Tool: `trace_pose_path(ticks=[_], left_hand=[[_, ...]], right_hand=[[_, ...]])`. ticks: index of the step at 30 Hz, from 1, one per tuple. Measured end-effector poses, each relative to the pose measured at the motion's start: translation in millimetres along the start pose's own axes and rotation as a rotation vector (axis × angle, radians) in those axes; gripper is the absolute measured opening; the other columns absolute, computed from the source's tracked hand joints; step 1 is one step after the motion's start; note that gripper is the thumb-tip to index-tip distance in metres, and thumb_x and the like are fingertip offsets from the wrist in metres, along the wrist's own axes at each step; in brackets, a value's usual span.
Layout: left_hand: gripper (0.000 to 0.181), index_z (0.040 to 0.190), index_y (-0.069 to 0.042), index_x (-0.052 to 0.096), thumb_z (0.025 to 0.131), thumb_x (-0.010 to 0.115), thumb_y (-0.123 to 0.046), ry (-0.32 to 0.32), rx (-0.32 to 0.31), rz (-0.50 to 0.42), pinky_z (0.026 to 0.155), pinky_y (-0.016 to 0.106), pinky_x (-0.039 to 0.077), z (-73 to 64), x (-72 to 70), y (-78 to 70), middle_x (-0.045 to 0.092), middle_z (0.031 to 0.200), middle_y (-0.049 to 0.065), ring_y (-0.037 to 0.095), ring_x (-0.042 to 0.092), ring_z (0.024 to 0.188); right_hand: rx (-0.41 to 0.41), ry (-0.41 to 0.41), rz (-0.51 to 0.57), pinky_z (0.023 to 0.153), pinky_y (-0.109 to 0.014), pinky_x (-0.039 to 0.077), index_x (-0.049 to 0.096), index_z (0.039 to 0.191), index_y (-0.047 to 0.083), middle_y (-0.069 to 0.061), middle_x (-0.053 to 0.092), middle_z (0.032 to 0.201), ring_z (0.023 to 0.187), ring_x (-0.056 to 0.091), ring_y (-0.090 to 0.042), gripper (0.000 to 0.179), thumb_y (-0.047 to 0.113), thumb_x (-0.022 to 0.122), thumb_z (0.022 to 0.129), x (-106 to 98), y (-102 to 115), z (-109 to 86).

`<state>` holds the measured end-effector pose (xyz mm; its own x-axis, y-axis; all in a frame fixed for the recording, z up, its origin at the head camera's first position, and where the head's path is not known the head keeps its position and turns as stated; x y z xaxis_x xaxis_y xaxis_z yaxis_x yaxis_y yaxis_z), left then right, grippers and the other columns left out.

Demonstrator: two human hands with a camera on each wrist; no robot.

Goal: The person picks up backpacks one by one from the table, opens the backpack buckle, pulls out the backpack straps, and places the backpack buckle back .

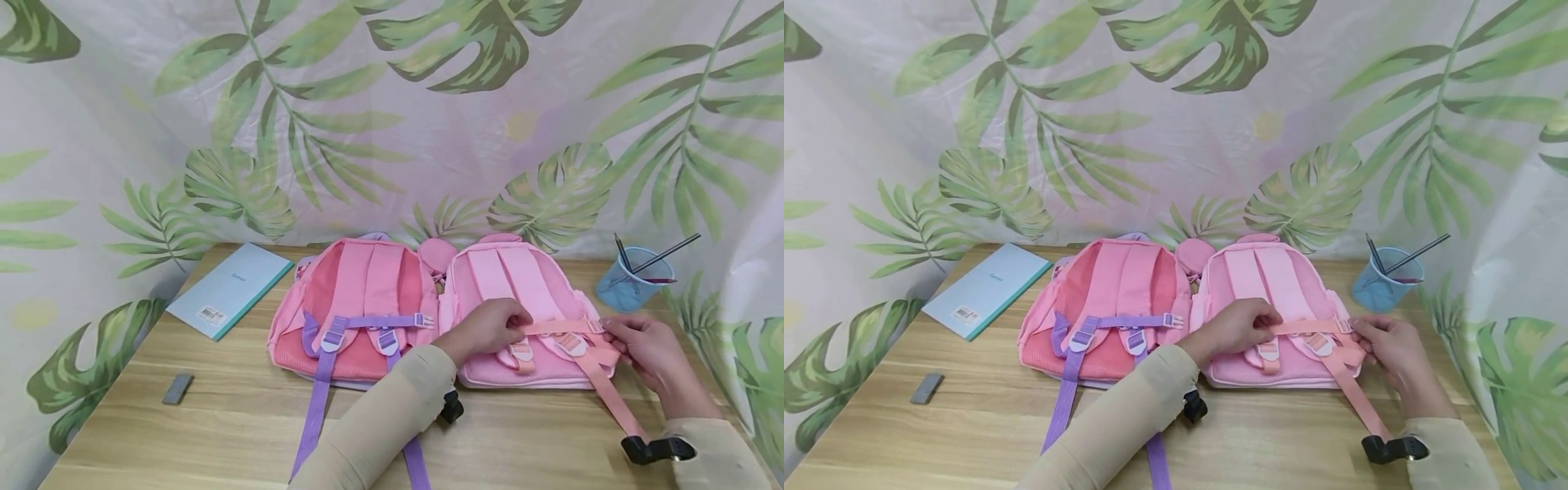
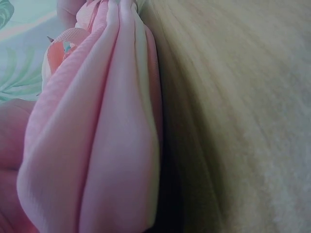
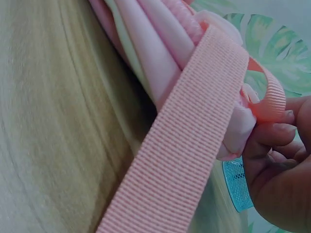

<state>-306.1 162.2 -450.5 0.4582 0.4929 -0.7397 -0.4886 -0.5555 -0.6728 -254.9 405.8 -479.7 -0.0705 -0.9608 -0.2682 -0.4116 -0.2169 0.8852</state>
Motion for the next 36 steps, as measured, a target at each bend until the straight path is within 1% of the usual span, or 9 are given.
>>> trace_pose_path(ticks=[3, 4, 7, 11, 13, 16, 19, 31, 36], left_hand=[[0.029, 0.127, -0.010, 0.077, 0.098, 0.078, -0.009, 0.003, -0.005, -0.009, 0.097, 0.013, 0.049, -0.5, 0.3, 0.1, 0.077, 0.116, 0.000, 0.005, 0.067, 0.103], [0.029, 0.127, -0.010, 0.077, 0.098, 0.078, -0.009, 0.004, -0.007, -0.010, 0.097, 0.013, 0.049, -0.5, 0.5, 0.3, 0.077, 0.115, 0.001, 0.005, 0.067, 0.102], [0.028, 0.127, -0.010, 0.077, 0.099, 0.078, -0.010, 0.004, -0.012, -0.004, 0.096, 0.013, 0.049, -0.6, 1.2, 1.0, 0.077, 0.114, 0.000, 0.005, 0.066, 0.101], [0.028, 0.127, -0.010, 0.077, 0.099, 0.078, -0.012, 0.009, -0.011, 0.008, 0.095, 0.014, 0.049, 0.2, 2.7, 2.0, 0.076, 0.114, 0.000, 0.005, 0.065, 0.100], [0.027, 0.127, -0.010, 0.077, 0.099, 0.078, -0.012, 0.013, -0.009, 0.014, 0.095, 0.014, 0.050, 0.6, 3.3, 2.1, 0.076, 0.113, 0.000, 0.005, 0.066, 0.100], [0.027, 0.126, -0.010, 0.077, 0.100, 0.078, -0.012, 0.016, -0.006, 0.023, 0.096, 0.014, 0.050, 0.8, 3.4, 2.1, 0.076, 0.113, 0.000, 0.005, 0.066, 0.100], [0.026, 0.126, -0.010, 0.077, 0.100, 0.077, -0.013, 0.017, -0.001, 0.026, 0.096, 0.014, 0.049, 0.7, 3.1, 1.6, 0.076, 0.113, 0.000, 0.005, 0.066, 0.101], [0.024, 0.124, -0.009, 0.078, 0.100, 0.077, -0.013, 0.007, 0.006, 0.031, 0.094, 0.013, 0.049, 0.7, 2.0, 0.8, 0.076, 0.111, 0.000, 0.005, 0.065, 0.098], [0.026, 0.124, -0.010, 0.078, 0.099, 0.078, -0.013, -0.001, -0.009, 0.018, 0.094, 0.013, 0.049, 0.3, 1.1, 1.7, 0.076, 0.111, 0.000, 0.004, 0.065, 0.098]], right_hand=[[-0.007, -0.015, -0.079, 0.058, -0.023, 0.053, 0.074, 0.103, 0.024, 0.015, 0.068, 0.078, 0.065, 0.060, -0.004, 0.019, 0.026, 0.058, 0.112, -1.1, -0.1, 0.7], [-0.010, -0.017, -0.098, 0.058, -0.023, 0.053, 0.074, 0.108, 0.018, 0.015, 0.068, 0.078, 0.065, 0.060, -0.004, 0.019, 0.026, 0.058, 0.112, -1.3, -0.1, 0.9], [-0.005, -0.016, -0.142, 0.058, -0.024, 0.053, 0.073, 0.119, 0.007, 0.015, 0.067, 0.078, 0.065, 0.060, -0.005, 0.027, 0.028, 0.057, 0.113, -2.2, -1.6, 2.5], [0.012, 0.010, -0.175, 0.059, -0.025, 0.054, 0.070, 0.126, 0.000, 0.014, 0.066, 0.081, 0.066, 0.060, -0.007, 0.035, 0.028, 0.054, 0.114, -2.9, -5.4, 4.5], [0.020, 0.026, -0.187, 0.060, -0.025, 0.054, 0.065, 0.133, -0.007, 0.013, 0.066, 0.083, 0.067, 0.061, -0.008, 0.042, 0.028, 0.053, 0.114, -2.7, -7.1, 5.2], [0.034, 0.045, -0.206, 0.063, -0.025, 0.056, 0.055, 0.144, -0.013, 0.012, 0.067, 0.087, 0.071, 0.062, -0.009, 0.051, 0.030, 0.050, 0.115, -2.5, -8.9, 6.1], [0.040, 0.056, -0.218, 0.063, -0.025, 0.056, 0.050, 0.147, -0.014, 0.011, 0.067, 0.089, 0.073, 0.063, -0.010, 0.055, 0.031, 0.049, 0.116, -2.3, -9.3, 6.7], [0.034, 0.066, -0.263, 0.062, -0.025, 0.054, 0.052, 0.143, -0.015, 0.009, 0.065, 0.085, 0.069, 0.061, -0.010, 0.054, 0.032, 0.049, 0.116, -1.0, -6.5, 5.4], [0.038, 0.049, -0.243, 0.063, -0.025, 0.055, 0.052, 0.146, -0.014, 0.010, 0.064, 0.084, 0.070, 0.061, -0.009, 0.059, 0.036, 0.052, 0.114, -2.3, -6.6, 4.5]])
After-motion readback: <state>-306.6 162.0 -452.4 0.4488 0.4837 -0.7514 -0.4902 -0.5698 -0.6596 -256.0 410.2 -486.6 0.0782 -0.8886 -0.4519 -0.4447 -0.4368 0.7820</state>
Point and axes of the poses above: each hand's wrist, its own z-axis towards the middle knuckle, its own x-axis out of the palm, y = z × x, the point moved 9 cm from there along z, towards the middle knuckle
